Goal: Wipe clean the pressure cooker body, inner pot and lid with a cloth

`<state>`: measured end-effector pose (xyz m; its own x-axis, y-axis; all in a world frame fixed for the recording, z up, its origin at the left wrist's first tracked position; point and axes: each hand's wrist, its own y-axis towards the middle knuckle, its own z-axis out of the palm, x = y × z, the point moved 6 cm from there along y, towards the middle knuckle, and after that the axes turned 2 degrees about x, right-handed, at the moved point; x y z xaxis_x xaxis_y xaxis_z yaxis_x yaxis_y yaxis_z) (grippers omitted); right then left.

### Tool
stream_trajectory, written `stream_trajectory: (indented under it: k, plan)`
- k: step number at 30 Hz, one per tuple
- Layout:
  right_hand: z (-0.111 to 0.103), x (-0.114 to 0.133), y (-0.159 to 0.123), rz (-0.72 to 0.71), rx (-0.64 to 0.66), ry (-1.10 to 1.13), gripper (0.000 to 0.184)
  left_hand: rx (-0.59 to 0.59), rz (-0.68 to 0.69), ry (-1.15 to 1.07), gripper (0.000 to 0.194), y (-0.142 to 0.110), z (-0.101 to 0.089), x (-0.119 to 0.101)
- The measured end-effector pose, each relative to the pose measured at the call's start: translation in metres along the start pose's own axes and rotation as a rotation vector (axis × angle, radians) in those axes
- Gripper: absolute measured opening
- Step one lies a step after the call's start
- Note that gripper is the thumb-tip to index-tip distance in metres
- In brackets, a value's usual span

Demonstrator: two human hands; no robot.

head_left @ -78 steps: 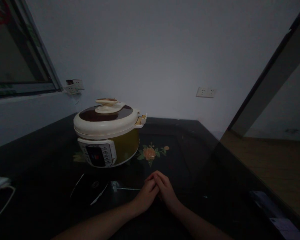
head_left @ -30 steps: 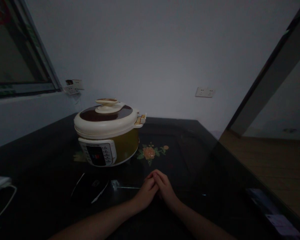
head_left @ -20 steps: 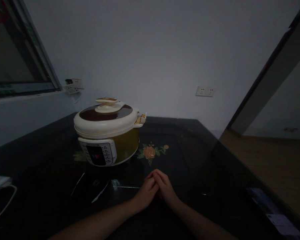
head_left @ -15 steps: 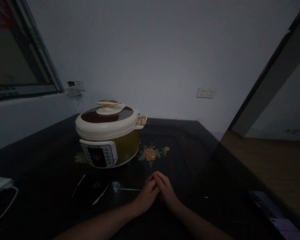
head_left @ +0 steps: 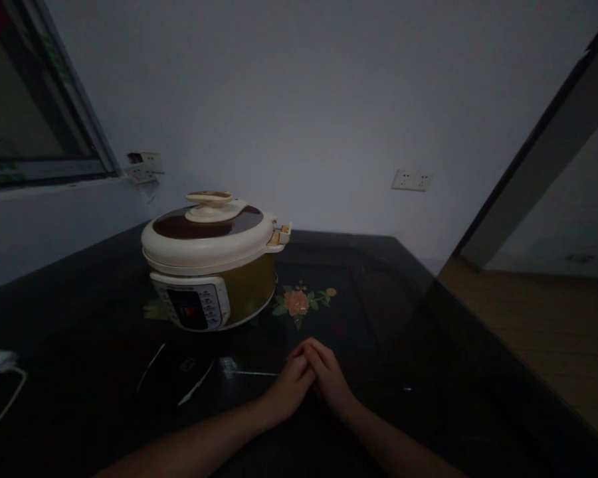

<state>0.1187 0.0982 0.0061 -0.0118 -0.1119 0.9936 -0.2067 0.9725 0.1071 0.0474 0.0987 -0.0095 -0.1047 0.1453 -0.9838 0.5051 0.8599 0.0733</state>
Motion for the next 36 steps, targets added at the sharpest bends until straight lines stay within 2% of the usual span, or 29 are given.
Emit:
stream_trajectory:
  k: [15, 22, 36]
  plan:
    - [0.0006, 0.0003, 0.0014, -0.02, -0.007, 0.001, 0.034, 0.021, -0.01, -0.042, 0.034, -0.0017, 0.0023, -0.0047]
    - [0.0008, -0.0033, -0.0003, 0.032, 0.009, 0.01, 0.035, 0.019, -0.007, -0.047, 0.033, -0.0008, 0.0016, -0.0026]
    - [0.0007, 0.0006, -0.0015, 0.03, 0.003, 0.004, 0.034, 0.022, -0.002, -0.017, 0.033, -0.0015, 0.0015, -0.008]
